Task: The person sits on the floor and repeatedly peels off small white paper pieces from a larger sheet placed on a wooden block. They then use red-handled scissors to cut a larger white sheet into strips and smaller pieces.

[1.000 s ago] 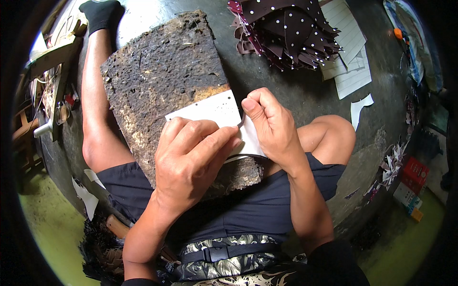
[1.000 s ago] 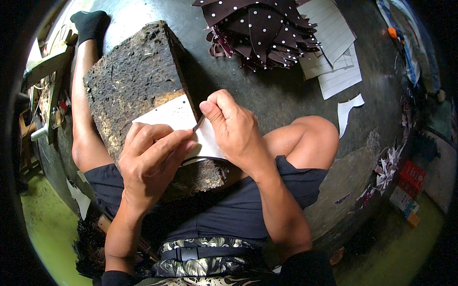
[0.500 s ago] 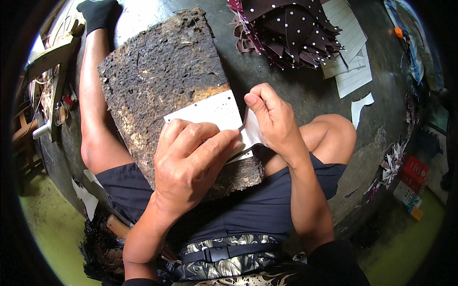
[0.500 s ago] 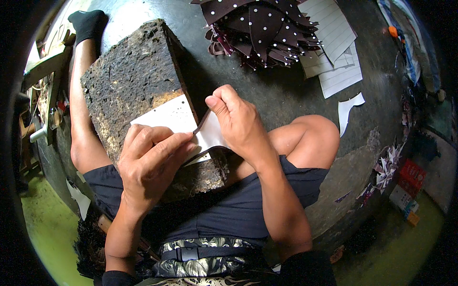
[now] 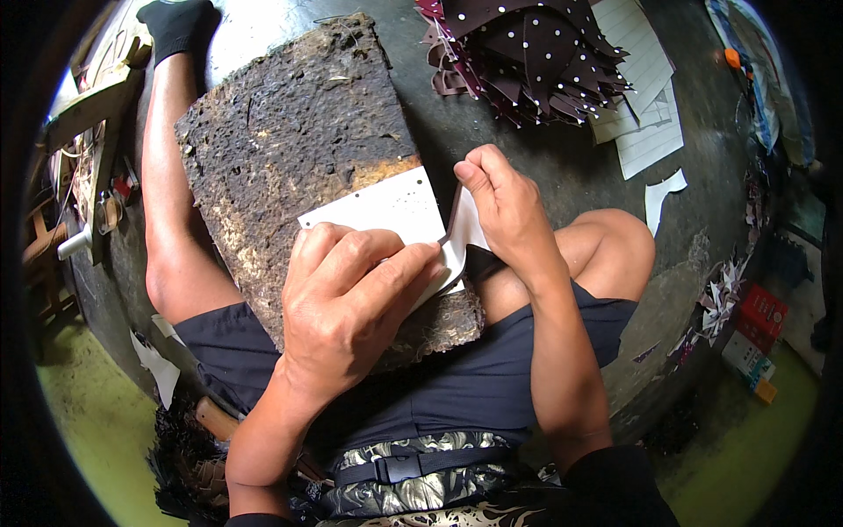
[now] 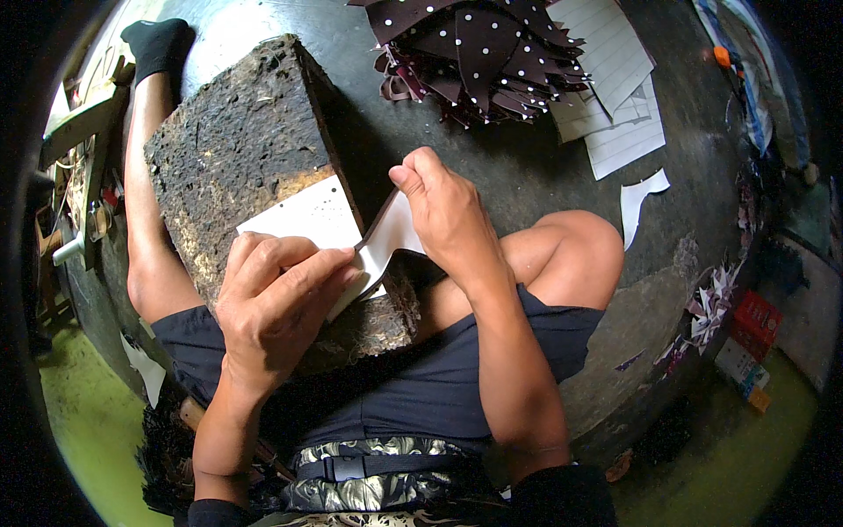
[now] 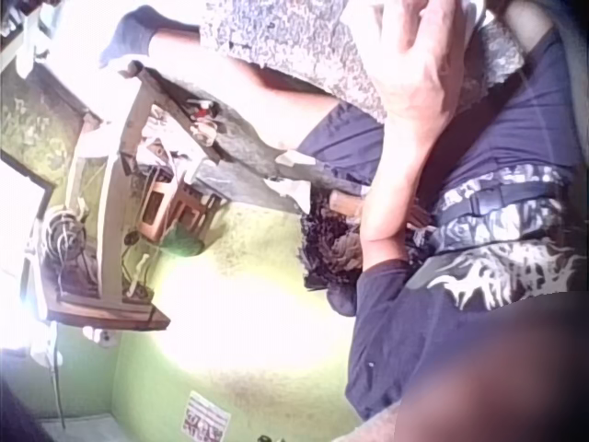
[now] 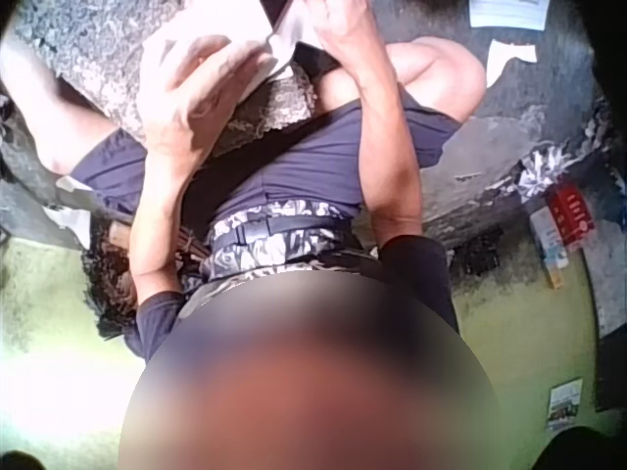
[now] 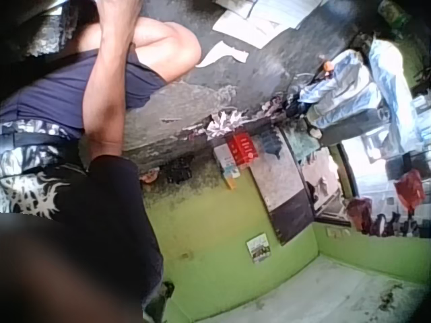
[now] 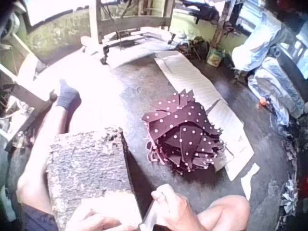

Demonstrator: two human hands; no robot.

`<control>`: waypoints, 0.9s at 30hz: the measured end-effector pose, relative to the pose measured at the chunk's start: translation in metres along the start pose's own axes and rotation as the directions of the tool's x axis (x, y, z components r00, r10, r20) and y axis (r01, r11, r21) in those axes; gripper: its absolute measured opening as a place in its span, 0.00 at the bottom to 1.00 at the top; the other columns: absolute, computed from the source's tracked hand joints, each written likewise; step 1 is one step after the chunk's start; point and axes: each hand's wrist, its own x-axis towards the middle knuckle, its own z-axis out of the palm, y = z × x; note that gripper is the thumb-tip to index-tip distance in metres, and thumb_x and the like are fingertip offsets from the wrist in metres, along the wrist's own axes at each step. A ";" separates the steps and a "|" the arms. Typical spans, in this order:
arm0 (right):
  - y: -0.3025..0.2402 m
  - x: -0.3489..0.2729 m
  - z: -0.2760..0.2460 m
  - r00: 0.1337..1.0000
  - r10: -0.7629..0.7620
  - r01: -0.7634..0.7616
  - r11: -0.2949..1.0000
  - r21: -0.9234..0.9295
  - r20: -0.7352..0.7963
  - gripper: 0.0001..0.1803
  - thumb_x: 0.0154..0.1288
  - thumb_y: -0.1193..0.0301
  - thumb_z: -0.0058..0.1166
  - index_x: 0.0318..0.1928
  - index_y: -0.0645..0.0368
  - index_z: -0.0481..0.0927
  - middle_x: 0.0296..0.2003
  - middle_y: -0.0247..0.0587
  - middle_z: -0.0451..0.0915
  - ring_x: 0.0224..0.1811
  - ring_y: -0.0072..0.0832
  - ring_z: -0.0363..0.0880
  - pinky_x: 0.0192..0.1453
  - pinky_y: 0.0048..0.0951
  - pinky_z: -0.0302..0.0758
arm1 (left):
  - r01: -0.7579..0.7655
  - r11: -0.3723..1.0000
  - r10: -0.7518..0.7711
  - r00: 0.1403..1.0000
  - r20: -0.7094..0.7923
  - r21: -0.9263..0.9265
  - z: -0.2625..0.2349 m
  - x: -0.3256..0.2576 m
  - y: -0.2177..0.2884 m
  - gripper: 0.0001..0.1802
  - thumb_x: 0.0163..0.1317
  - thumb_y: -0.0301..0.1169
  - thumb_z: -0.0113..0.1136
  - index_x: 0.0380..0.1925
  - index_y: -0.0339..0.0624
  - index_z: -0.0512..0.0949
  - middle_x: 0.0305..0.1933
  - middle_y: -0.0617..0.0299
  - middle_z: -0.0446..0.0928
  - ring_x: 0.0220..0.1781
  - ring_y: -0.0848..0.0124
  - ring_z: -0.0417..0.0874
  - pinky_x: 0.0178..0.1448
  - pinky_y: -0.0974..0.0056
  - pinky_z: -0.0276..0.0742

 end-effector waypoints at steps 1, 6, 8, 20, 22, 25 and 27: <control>0.001 0.000 0.000 1.000 0.006 -0.006 1.000 -0.011 -0.001 0.15 0.87 0.61 0.57 0.48 0.62 0.79 0.32 0.52 0.79 0.32 0.41 0.78 0.42 0.40 0.77 | -0.001 1.000 0.001 1.000 0.000 -0.004 0.000 0.000 0.000 0.17 0.55 0.29 0.84 0.46 0.47 0.91 0.40 0.66 0.83 0.39 0.65 0.80 0.46 0.57 0.76; 0.004 0.003 -0.001 1.000 0.023 -0.023 0.998 -0.060 0.013 0.17 0.87 0.59 0.55 0.49 0.62 0.77 0.39 0.62 0.84 0.42 0.64 0.84 0.45 0.52 0.78 | -0.006 1.000 0.006 1.000 -0.003 -0.014 0.000 0.000 -0.001 0.17 0.55 0.28 0.83 0.46 0.47 0.91 0.40 0.66 0.83 0.40 0.64 0.80 0.46 0.57 0.76; 0.005 0.004 -0.001 0.999 0.037 -0.036 0.997 -0.074 0.016 0.17 0.87 0.59 0.54 0.49 0.62 0.77 0.39 0.63 0.84 0.43 0.65 0.84 0.46 0.53 0.78 | -0.009 1.000 0.009 1.000 -0.009 -0.013 0.001 0.000 -0.001 0.17 0.55 0.28 0.83 0.46 0.46 0.91 0.40 0.66 0.83 0.40 0.64 0.81 0.46 0.56 0.76; 0.018 0.007 0.001 0.996 0.074 -0.081 0.984 -0.161 -0.050 0.15 0.86 0.60 0.57 0.49 0.62 0.79 0.36 0.60 0.83 0.39 0.58 0.83 0.46 0.46 0.79 | -0.014 1.000 0.014 1.000 -0.009 -0.025 0.000 0.000 -0.001 0.17 0.55 0.27 0.83 0.46 0.46 0.91 0.40 0.66 0.84 0.40 0.64 0.81 0.46 0.56 0.75; 0.019 0.007 0.000 0.994 0.095 -0.103 0.979 -0.175 -0.055 0.15 0.86 0.60 0.57 0.50 0.61 0.80 0.37 0.60 0.84 0.40 0.58 0.84 0.47 0.47 0.79 | -0.016 1.000 0.016 1.000 -0.006 -0.019 0.000 -0.001 -0.001 0.17 0.55 0.28 0.83 0.46 0.46 0.91 0.41 0.66 0.83 0.39 0.64 0.81 0.46 0.56 0.75; 0.020 0.008 0.000 0.994 0.092 -0.102 0.977 -0.185 -0.060 0.15 0.85 0.59 0.57 0.50 0.61 0.80 0.37 0.60 0.85 0.40 0.59 0.84 0.47 0.47 0.80 | -0.030 0.999 0.030 0.999 -0.012 -0.011 0.000 -0.001 -0.002 0.17 0.55 0.28 0.83 0.46 0.46 0.91 0.40 0.67 0.83 0.39 0.65 0.80 0.46 0.56 0.75; 0.021 0.008 0.000 0.994 0.093 -0.103 0.977 -0.189 -0.062 0.16 0.85 0.59 0.58 0.50 0.61 0.80 0.37 0.60 0.85 0.40 0.59 0.84 0.47 0.47 0.80 | -0.047 0.999 0.046 0.998 -0.030 -0.006 0.002 -0.002 -0.003 0.17 0.55 0.28 0.83 0.45 0.46 0.91 0.40 0.67 0.83 0.38 0.65 0.80 0.45 0.57 0.75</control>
